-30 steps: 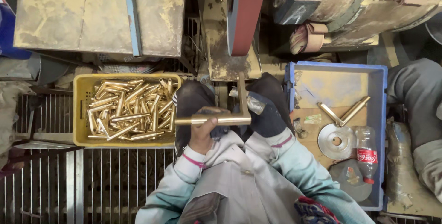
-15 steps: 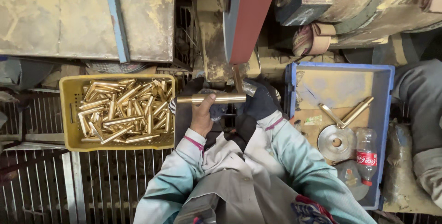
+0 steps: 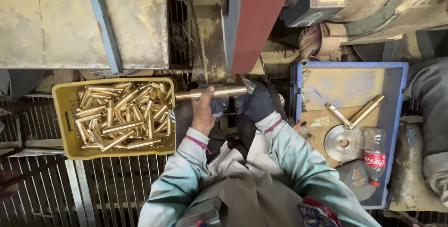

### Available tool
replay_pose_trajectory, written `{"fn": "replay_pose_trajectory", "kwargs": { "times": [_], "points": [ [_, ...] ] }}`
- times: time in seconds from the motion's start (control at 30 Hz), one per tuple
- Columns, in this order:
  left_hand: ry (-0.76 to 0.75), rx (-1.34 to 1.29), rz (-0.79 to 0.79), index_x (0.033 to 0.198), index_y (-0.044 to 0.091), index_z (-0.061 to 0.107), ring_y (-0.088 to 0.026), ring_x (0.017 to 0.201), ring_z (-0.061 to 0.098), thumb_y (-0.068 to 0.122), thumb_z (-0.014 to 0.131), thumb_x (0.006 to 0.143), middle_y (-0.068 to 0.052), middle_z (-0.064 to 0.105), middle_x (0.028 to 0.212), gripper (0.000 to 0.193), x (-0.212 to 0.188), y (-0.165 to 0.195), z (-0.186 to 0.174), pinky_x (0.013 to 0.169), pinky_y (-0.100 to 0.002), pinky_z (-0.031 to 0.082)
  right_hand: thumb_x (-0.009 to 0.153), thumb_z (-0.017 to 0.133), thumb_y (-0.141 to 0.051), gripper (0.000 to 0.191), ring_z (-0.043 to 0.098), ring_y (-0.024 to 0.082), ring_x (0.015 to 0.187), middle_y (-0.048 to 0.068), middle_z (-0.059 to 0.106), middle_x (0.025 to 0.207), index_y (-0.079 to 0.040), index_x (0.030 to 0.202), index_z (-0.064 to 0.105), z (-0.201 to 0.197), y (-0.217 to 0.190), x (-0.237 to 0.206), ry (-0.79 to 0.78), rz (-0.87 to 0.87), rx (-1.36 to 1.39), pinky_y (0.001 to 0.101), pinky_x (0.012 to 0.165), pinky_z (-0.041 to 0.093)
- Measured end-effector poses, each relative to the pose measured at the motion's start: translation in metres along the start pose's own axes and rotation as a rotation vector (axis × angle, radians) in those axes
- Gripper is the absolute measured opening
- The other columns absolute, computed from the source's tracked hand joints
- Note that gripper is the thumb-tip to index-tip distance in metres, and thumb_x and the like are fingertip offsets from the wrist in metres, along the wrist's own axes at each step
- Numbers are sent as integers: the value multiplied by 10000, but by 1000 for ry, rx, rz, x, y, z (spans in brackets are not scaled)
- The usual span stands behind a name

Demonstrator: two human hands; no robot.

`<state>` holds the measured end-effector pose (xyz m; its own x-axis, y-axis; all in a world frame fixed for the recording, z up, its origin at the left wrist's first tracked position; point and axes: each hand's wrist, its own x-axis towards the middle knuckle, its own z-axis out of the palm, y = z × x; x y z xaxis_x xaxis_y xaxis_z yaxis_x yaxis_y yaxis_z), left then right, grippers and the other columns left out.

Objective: The person sits on the floor and repeatedly picks up brass-colored metal parts from a yellow basket. They press the parts against a moving belt sander to smooth the edges, then place the finished parts into a blue bin.

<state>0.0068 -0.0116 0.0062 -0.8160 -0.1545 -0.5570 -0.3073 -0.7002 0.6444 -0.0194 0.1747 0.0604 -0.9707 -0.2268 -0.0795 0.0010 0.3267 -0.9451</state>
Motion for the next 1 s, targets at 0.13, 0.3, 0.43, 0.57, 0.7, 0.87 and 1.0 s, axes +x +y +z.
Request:
{"fn": "replay_pose_trajectory", "kwargs": {
  "times": [0.13, 0.3, 0.43, 0.57, 0.7, 0.87, 1.0],
  "points": [
    [45, -22, -47, 1240, 64, 555, -239, 1035, 678, 185, 744, 854, -134, 660, 1103, 447, 10, 8, 14, 969, -415, 545, 933, 612, -93, 170, 620, 152, 652, 46, 646, 788, -31, 1084, 659, 6, 2, 12, -46, 377, 524, 322, 559, 516],
    [68, 37, -42, 1239, -12, 589, -222, 1060, 666, 195, 726, 904, -125, 661, 1134, 416, 20, 15, 22, 984, -391, 537, 980, 533, -174, 192, 584, 154, 538, 67, 625, 714, -16, 945, 636, 15, 11, 30, 133, 680, 1118, 307, 468, 475],
    [98, 15, -59, 1206, 12, 615, -200, 1040, 661, 188, 711, 897, -92, 668, 1113, 368, 30, 16, 26, 941, -376, 540, 833, 615, -137, 78, 619, 176, 649, 48, 635, 708, -89, 892, 631, 10, 17, 36, -52, -133, -427, 326, 573, 492],
    [100, -40, -62, 1130, -3, 632, -240, 943, 659, 190, 738, 910, -108, 667, 1040, 311, 38, 22, 38, 842, -410, 546, 843, 559, -188, 137, 578, 202, 558, 71, 612, 716, -69, 907, 583, 21, 9, 49, -10, 524, 569, 367, 478, 479],
    [106, -33, -15, 1099, 3, 664, -220, 865, 657, 216, 731, 899, -94, 687, 1004, 299, 25, 30, 50, 755, -396, 538, 922, 517, -256, 188, 566, 201, 555, 55, 612, 682, -95, 911, 614, 20, -19, 53, 164, 835, 1146, 367, 507, 455],
    [72, 80, 65, 1112, -18, 681, -193, 920, 683, 206, 731, 924, -112, 709, 1066, 297, -46, 18, 22, 814, -344, 563, 1036, 421, -227, 359, 610, 361, 1013, 214, 614, 1138, 45, 1243, 532, 5, -47, -30, -138, 513, 1343, 500, 892, 482],
    [-82, 399, 359, 1136, 0, 647, -189, 956, 678, 167, 777, 928, -120, 723, 1094, 297, -117, 7, -5, 858, -329, 559, 1009, 306, -307, 567, 629, 443, 1194, 290, 612, 1323, 104, 1355, 486, 9, -65, -114, -140, 702, 1565, 556, 1041, 504]
  ]
}}
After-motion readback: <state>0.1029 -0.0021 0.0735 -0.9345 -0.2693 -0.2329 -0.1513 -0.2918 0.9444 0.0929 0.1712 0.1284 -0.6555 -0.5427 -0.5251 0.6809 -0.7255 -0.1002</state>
